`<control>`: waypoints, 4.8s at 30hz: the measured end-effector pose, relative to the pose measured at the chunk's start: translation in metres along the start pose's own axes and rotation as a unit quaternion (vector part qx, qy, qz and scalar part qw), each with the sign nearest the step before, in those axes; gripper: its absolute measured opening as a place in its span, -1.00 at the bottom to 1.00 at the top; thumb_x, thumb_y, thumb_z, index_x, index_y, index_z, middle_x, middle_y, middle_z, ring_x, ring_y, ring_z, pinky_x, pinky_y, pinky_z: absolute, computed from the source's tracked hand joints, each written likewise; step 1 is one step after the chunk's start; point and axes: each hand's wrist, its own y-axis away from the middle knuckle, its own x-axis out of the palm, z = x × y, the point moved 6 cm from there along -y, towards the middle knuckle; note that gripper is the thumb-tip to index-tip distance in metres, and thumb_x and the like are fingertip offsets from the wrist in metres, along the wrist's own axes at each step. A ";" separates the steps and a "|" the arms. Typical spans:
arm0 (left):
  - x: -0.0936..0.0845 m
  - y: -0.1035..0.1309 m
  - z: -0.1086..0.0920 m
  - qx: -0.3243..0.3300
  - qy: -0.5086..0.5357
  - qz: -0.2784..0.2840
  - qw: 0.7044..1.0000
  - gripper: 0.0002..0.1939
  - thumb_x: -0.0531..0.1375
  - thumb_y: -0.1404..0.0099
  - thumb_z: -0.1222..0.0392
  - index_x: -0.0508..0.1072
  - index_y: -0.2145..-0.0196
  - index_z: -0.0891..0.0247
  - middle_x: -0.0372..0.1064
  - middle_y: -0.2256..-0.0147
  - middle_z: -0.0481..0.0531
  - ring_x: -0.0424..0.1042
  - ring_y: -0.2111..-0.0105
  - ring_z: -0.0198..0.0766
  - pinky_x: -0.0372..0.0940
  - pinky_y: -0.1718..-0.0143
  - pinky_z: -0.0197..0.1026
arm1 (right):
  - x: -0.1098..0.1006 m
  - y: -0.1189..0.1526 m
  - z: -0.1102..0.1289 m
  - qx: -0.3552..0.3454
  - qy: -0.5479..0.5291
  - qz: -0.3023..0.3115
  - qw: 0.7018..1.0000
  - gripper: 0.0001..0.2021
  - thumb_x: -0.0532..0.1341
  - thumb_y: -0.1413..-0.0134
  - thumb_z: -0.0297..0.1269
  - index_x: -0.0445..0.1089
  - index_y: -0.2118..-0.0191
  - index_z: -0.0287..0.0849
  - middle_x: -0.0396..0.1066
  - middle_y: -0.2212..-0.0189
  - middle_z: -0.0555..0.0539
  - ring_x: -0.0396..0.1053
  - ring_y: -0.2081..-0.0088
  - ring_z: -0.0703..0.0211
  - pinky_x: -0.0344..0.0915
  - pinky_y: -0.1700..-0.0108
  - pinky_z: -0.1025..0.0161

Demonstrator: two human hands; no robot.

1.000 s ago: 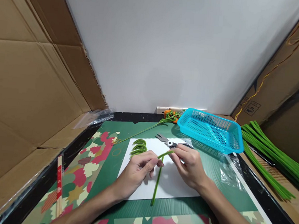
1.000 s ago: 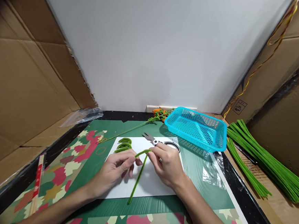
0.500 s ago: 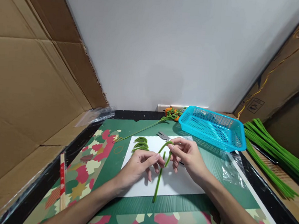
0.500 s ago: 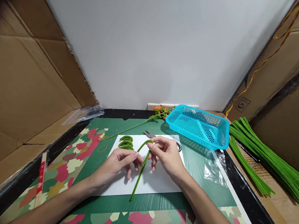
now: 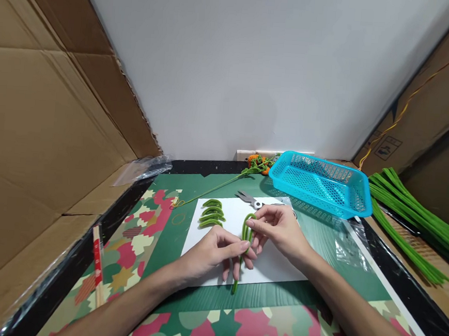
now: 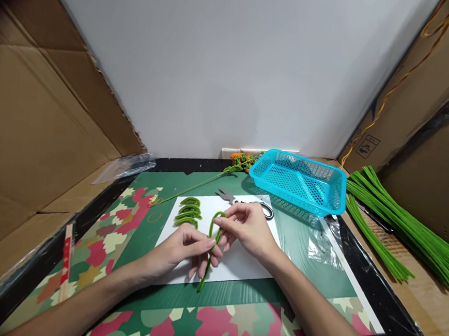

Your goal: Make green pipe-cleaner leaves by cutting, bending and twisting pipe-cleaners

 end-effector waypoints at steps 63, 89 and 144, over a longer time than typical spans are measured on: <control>0.003 0.005 -0.009 0.026 0.049 0.005 0.998 -0.70 0.45 -0.28 0.06 0.68 0.19 0.38 0.69 0.25 0.25 0.64 0.48 -0.18 0.42 0.63 -0.37 | -0.003 0.002 0.010 -0.037 -0.017 0.085 0.996 -0.72 0.44 -0.21 -0.03 0.65 0.23 -0.18 0.52 0.31 -0.07 0.45 0.42 0.26 0.40 0.37 0.31; 0.009 0.008 -0.001 -0.017 0.125 0.046 0.991 -0.70 0.46 -0.28 0.07 0.62 0.24 0.41 0.65 0.33 0.17 0.54 0.66 -0.33 0.31 0.74 -0.45 | 0.006 0.003 0.005 -0.063 -0.032 0.097 0.993 -0.71 0.47 -0.16 -0.08 0.63 0.05 -0.06 0.64 0.15 -0.09 0.55 0.26 0.16 0.48 0.14 0.19; 0.013 0.018 -0.007 -0.066 -0.002 0.124 0.990 -0.78 0.45 -0.29 0.16 0.63 0.20 0.37 0.71 0.25 0.26 0.62 0.62 -0.24 0.28 0.72 -0.47 | 0.008 0.004 0.002 -0.017 -0.077 0.167 0.983 -0.84 0.50 -0.15 -0.28 0.67 0.17 -0.20 0.66 0.29 -0.12 0.61 0.34 0.19 0.56 0.21 0.25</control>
